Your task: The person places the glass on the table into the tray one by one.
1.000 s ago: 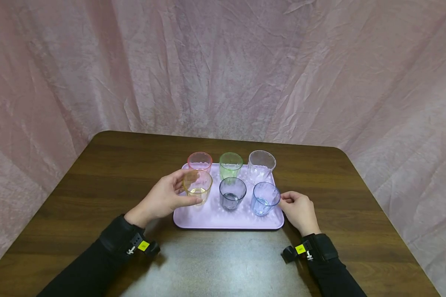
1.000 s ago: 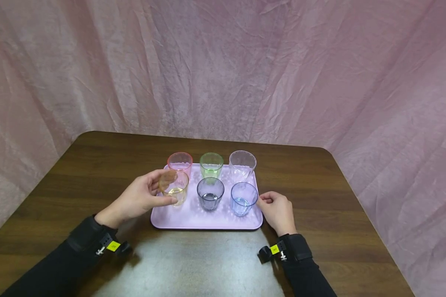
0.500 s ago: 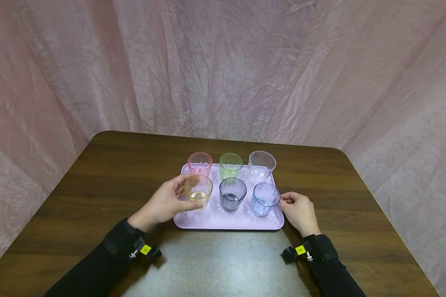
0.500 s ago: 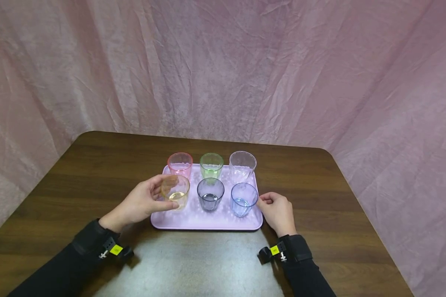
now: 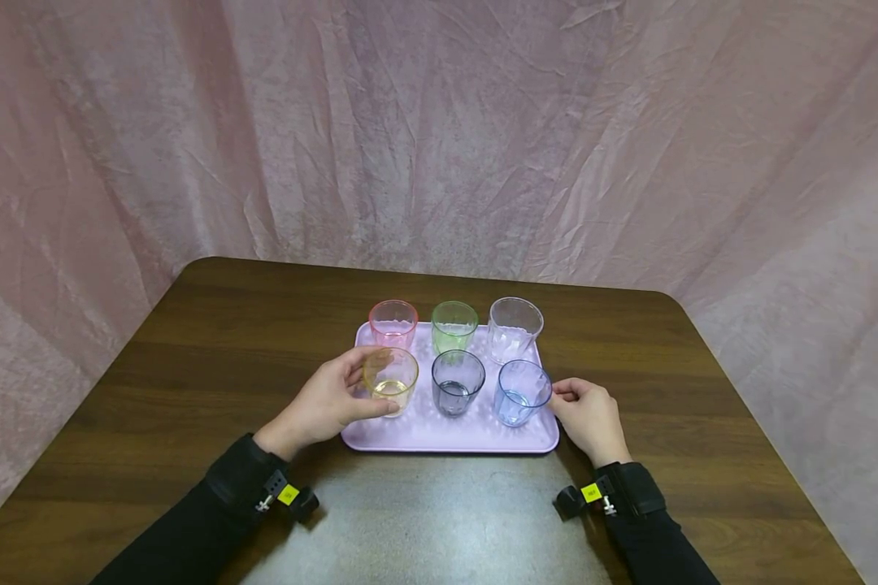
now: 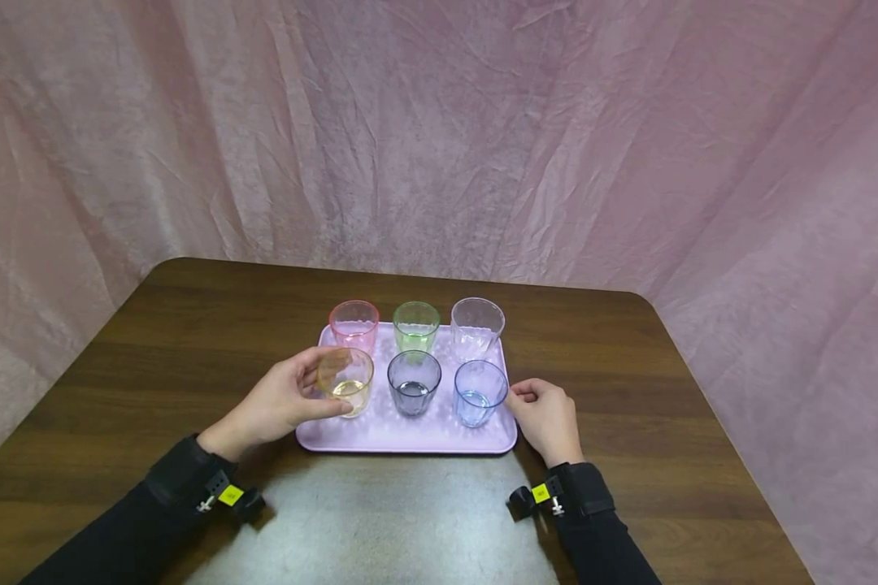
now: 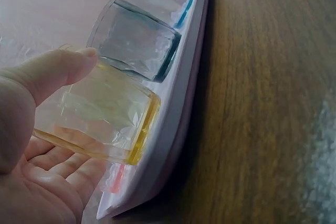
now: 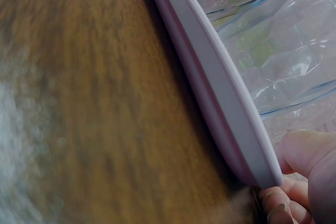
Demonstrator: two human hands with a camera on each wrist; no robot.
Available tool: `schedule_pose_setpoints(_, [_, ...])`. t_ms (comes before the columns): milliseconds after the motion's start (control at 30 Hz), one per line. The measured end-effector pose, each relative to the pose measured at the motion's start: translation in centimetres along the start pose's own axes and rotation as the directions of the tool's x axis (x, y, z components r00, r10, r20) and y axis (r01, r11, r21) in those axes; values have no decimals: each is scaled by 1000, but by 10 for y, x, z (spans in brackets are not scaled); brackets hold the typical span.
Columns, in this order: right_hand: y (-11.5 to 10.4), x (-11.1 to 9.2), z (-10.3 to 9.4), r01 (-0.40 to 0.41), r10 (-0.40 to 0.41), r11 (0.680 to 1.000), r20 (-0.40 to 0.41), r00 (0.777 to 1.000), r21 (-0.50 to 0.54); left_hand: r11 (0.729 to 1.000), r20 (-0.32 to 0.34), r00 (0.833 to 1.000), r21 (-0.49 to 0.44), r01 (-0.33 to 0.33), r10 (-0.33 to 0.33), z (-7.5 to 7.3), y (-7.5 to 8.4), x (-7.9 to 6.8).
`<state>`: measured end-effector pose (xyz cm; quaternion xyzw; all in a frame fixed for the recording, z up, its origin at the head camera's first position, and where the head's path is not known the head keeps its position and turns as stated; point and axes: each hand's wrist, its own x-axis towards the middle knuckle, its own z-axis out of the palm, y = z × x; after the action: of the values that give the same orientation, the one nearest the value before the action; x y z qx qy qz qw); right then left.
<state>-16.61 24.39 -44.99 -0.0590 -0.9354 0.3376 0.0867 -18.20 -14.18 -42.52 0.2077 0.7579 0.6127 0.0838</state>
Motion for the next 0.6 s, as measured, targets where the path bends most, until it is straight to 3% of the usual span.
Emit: schedule_pose_setpoints(600, [0, 0, 0, -7, 7, 1000, 1, 1000, 14, 1000, -8, 1000, 11, 22, -22, 1, -6, 0])
